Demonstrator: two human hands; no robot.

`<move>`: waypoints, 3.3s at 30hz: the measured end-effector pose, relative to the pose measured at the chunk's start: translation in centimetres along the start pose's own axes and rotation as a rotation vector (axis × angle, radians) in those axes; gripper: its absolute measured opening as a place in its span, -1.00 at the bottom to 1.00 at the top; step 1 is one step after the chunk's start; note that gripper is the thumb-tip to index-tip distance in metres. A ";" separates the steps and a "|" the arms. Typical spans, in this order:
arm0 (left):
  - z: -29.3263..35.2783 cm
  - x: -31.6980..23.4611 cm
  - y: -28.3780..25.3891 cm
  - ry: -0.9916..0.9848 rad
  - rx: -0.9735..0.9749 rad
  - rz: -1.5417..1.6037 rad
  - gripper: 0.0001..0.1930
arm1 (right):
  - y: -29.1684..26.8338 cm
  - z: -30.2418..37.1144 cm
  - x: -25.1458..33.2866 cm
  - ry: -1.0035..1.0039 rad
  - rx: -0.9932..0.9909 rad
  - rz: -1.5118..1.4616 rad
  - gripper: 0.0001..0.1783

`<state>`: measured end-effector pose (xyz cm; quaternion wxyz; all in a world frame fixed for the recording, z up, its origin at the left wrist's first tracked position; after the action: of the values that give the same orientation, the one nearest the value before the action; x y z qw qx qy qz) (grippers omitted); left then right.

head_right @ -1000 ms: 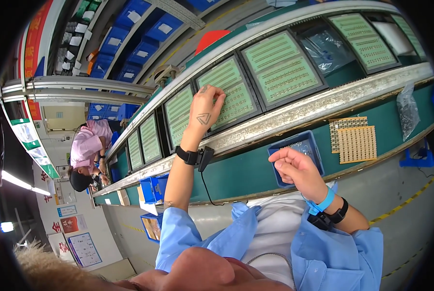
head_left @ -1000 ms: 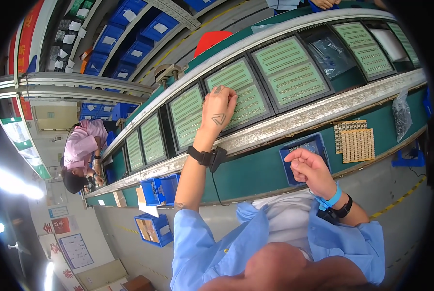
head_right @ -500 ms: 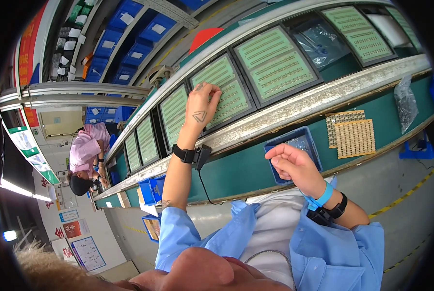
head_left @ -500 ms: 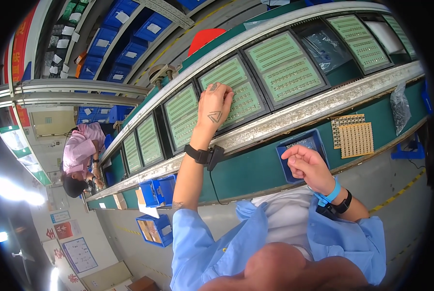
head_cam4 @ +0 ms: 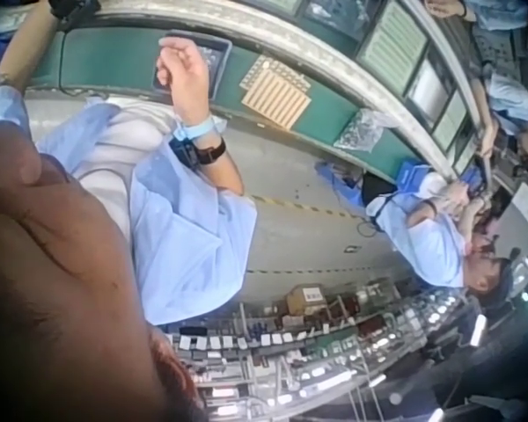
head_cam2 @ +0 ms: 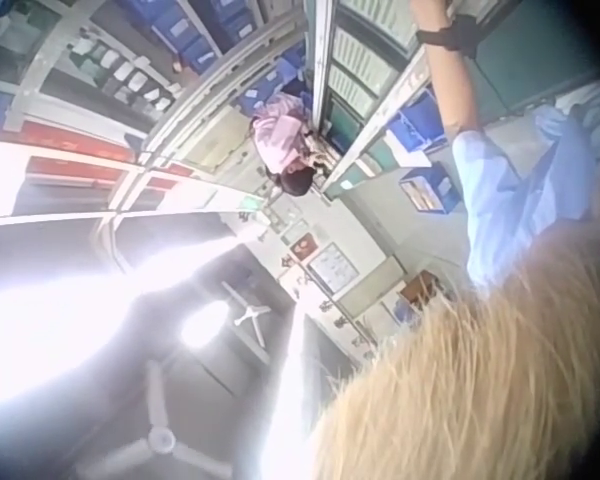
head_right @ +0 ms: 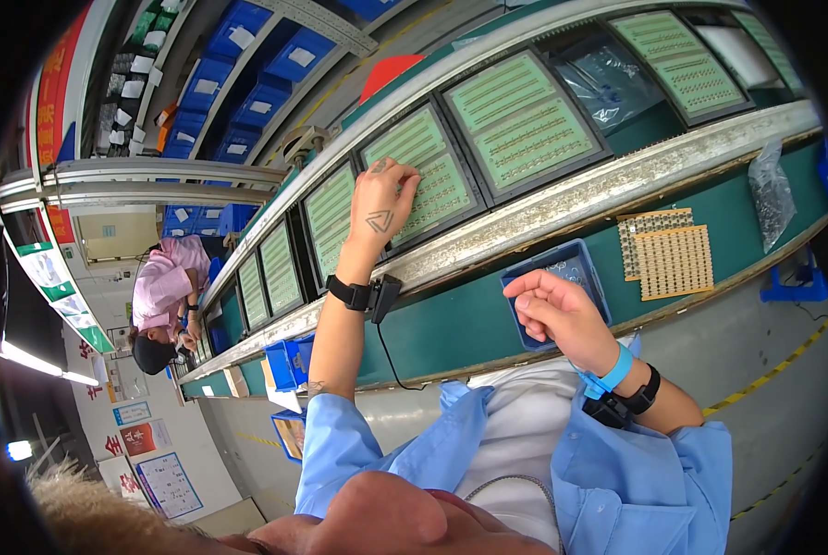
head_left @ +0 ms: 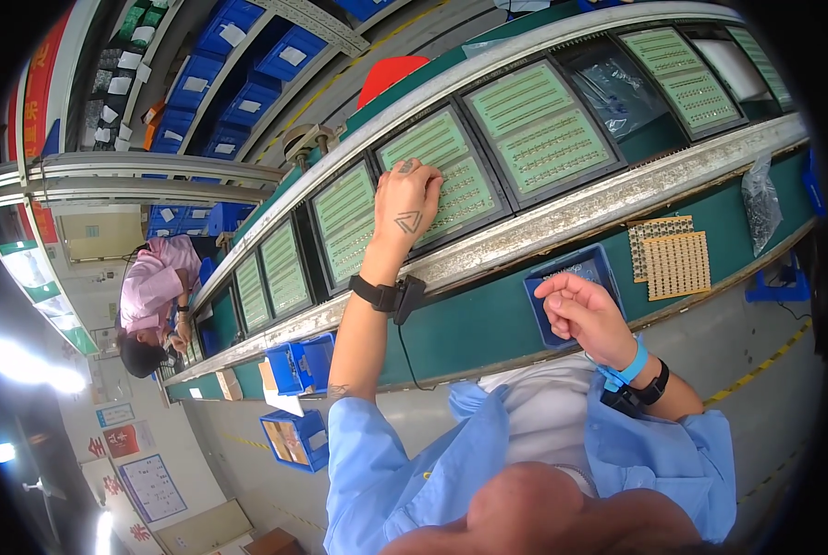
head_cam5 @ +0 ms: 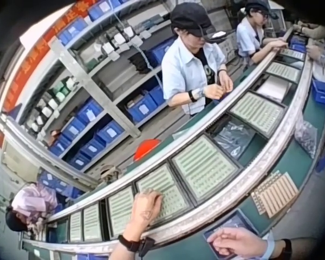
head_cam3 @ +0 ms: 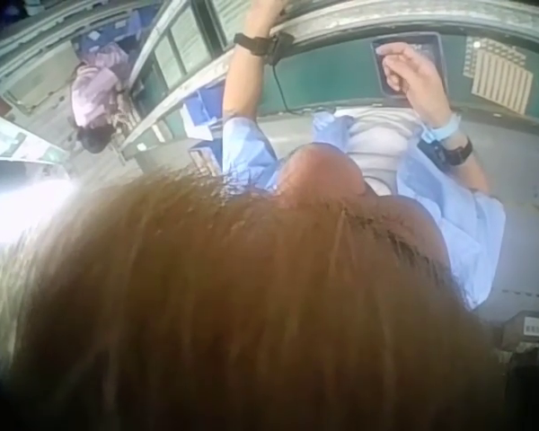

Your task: The person picks up small metal components from a blue bin and places them into the slots of a green tray on the assembly line. This process is repeated as the person continues to fill the slots with more components from the bin.

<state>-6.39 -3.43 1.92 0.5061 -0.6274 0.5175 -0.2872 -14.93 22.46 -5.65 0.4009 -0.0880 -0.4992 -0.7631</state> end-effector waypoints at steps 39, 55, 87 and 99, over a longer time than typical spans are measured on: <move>3.6 -17.7 -3.0 0.194 -0.129 0.372 -0.80 | 0.3 -0.4 0.2 -0.094 -0.019 -0.170 -0.86; 2.1 -5.6 -4.7 0.082 -0.104 0.086 -0.88 | -1.6 0.2 0.8 -0.201 -0.134 -0.280 -0.74; 0.2 -1.4 -2.8 0.038 -0.076 -0.039 -0.93 | -1.4 0.6 -0.5 -0.030 0.012 -0.614 -0.39; 3.6 -18.6 -1.7 0.287 -0.024 0.344 -0.76 | 0.5 0.6 0.1 -0.030 0.209 -0.620 -0.13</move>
<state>-8.18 15.20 5.35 0.4611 -0.4887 0.6869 -0.2769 -14.84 22.84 -4.97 0.1487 0.0987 -0.5838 -0.7921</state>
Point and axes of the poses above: each hand's wrist, its own z-axis away from the middle knuckle, its own y-axis out of the palm, x = y × z, the point moved 9 cm from there along -z, towards the middle knuckle, and after that the axes turned 14 degrees about y, right-handed, at the moved point
